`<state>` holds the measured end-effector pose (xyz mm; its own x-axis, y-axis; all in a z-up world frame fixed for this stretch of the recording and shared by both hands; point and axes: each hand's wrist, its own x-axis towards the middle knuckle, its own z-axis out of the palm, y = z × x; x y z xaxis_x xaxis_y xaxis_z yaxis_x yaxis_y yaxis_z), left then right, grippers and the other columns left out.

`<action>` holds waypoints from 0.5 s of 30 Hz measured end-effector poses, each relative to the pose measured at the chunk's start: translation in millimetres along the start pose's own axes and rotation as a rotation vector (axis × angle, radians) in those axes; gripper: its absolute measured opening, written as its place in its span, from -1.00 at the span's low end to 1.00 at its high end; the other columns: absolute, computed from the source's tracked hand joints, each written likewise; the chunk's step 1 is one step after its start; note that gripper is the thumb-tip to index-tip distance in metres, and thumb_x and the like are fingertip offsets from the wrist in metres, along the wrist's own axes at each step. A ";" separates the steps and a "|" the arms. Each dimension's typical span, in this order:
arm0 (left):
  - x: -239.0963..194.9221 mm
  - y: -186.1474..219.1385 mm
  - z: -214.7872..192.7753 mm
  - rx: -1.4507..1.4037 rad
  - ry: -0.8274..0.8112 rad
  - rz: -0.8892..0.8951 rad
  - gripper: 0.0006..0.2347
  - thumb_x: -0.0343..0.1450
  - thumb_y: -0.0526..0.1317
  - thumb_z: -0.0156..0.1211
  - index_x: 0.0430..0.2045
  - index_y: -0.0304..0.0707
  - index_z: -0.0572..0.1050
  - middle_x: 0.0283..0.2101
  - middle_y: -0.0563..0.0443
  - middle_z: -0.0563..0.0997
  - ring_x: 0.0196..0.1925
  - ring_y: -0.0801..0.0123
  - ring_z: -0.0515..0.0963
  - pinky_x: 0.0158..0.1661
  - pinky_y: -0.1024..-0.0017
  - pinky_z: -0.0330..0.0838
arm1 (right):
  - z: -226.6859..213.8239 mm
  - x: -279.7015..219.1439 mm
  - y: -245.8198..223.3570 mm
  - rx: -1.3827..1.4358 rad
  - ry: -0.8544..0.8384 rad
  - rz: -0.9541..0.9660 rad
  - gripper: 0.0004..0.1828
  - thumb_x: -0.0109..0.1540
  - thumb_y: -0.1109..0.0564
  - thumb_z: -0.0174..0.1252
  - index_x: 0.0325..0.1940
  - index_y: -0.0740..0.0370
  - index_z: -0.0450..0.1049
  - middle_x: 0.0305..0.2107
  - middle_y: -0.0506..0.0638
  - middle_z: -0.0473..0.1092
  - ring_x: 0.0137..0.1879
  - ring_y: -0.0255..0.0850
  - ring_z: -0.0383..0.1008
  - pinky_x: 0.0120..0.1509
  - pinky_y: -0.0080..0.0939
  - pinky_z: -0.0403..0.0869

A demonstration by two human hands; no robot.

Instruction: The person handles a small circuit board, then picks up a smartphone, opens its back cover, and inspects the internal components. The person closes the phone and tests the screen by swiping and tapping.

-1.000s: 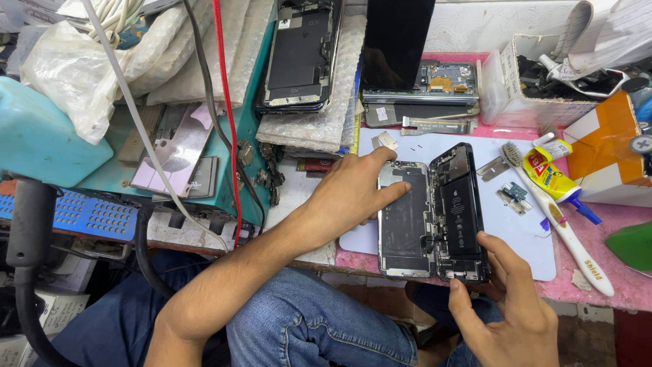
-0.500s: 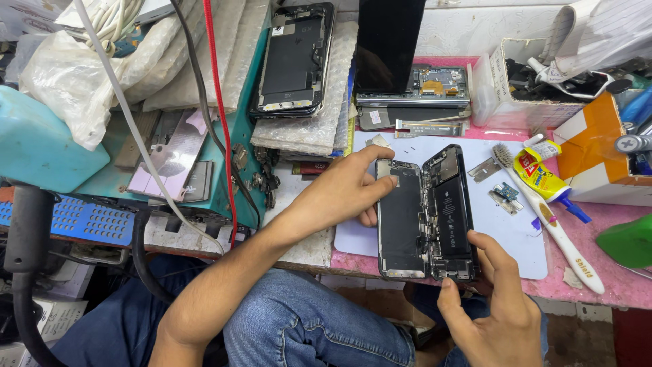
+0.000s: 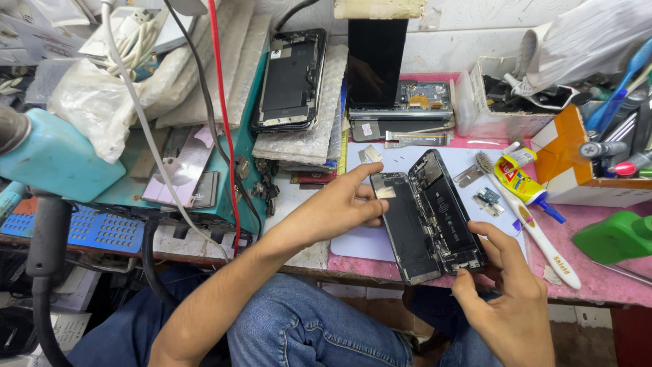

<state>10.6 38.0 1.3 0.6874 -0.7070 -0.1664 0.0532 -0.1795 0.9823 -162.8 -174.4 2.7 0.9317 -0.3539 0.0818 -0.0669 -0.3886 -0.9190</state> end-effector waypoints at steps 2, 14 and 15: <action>-3.8 -2.6 2.9 0.002 0.005 0.066 -0.32 0.39 -0.28 0.26 0.40 -0.51 0.05 -0.11 -0.20 0.61 -0.09 0.30 0.66 -0.08 0.47 0.55 | -5.6 5.1 2.3 0.069 -0.031 0.029 -0.32 0.09 0.40 0.17 0.30 0.20 0.31 0.01 0.14 0.53 0.00 -0.27 0.55 0.01 -0.24 0.56; -45.9 28.6 11.8 0.360 0.226 -0.048 -0.36 0.24 -0.15 0.44 0.17 -0.59 0.36 -0.39 -0.21 0.72 -0.32 0.31 0.75 -0.28 0.45 0.61 | -15.6 29.3 17.4 0.184 -0.144 -0.009 -0.35 0.10 0.43 0.10 0.29 0.23 0.36 -0.14 0.06 0.53 -0.12 -0.33 0.51 -0.06 -0.30 0.50; -48.0 30.8 12.9 0.378 0.236 -0.026 -0.36 0.24 -0.13 0.45 0.15 -0.61 0.38 -0.38 -0.21 0.72 -0.32 0.32 0.75 -0.28 0.46 0.62 | -14.0 32.0 18.8 0.185 -0.142 -0.032 -0.36 0.11 0.43 0.09 0.29 0.24 0.37 -0.15 0.05 0.52 -0.11 -0.34 0.50 -0.04 -0.31 0.49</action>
<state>-30.1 57.6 38.4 0.8381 -0.5315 -0.1231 -0.1662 -0.4636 0.8704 -139.2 -205.0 -6.6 0.9740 -0.2155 0.0694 0.0183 -0.2305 -0.9729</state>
